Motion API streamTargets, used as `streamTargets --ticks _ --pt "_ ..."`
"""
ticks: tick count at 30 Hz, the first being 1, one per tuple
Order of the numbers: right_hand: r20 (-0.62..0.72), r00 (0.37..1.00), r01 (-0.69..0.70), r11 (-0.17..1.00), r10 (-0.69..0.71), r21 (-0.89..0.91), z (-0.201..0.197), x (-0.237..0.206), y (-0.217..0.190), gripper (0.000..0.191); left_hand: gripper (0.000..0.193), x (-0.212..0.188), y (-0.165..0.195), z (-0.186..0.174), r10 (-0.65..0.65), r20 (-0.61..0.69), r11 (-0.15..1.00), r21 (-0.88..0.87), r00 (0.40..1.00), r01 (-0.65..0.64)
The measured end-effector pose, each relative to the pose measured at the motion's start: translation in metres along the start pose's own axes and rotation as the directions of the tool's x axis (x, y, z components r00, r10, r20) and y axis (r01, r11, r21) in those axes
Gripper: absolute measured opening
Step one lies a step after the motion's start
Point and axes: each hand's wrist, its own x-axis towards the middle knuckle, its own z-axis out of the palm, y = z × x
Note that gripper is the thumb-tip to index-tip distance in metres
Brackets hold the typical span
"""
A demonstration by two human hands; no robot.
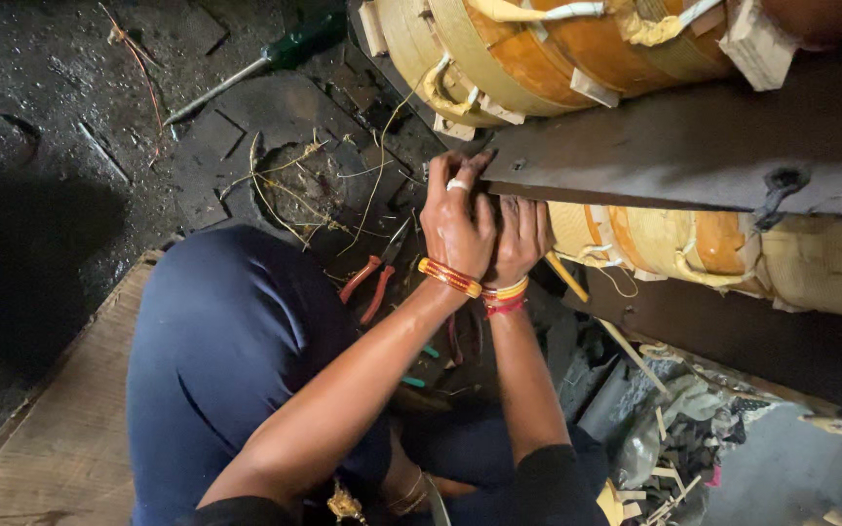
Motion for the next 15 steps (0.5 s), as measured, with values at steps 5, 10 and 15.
streamTargets --ticks 5,10,15 --pt "0.0 1.0 0.019 1.0 -0.019 -0.002 -0.001 0.0 0.001 0.023 0.049 0.002 0.002 -0.003 0.059 0.065 0.997 0.051 0.996 -0.062" --pt "-0.001 1.0 -0.002 1.0 0.002 -0.018 0.002 -0.005 0.002 0.028 0.058 -0.001 -0.009 -0.007 0.141 0.169 0.972 0.164 0.975 -0.169" --pt "-0.036 0.999 -0.041 0.999 0.041 0.002 0.009 -0.01 0.006 0.018 0.039 0.01 -0.032 -0.007 -0.149 0.311 0.938 -0.255 0.939 0.234"
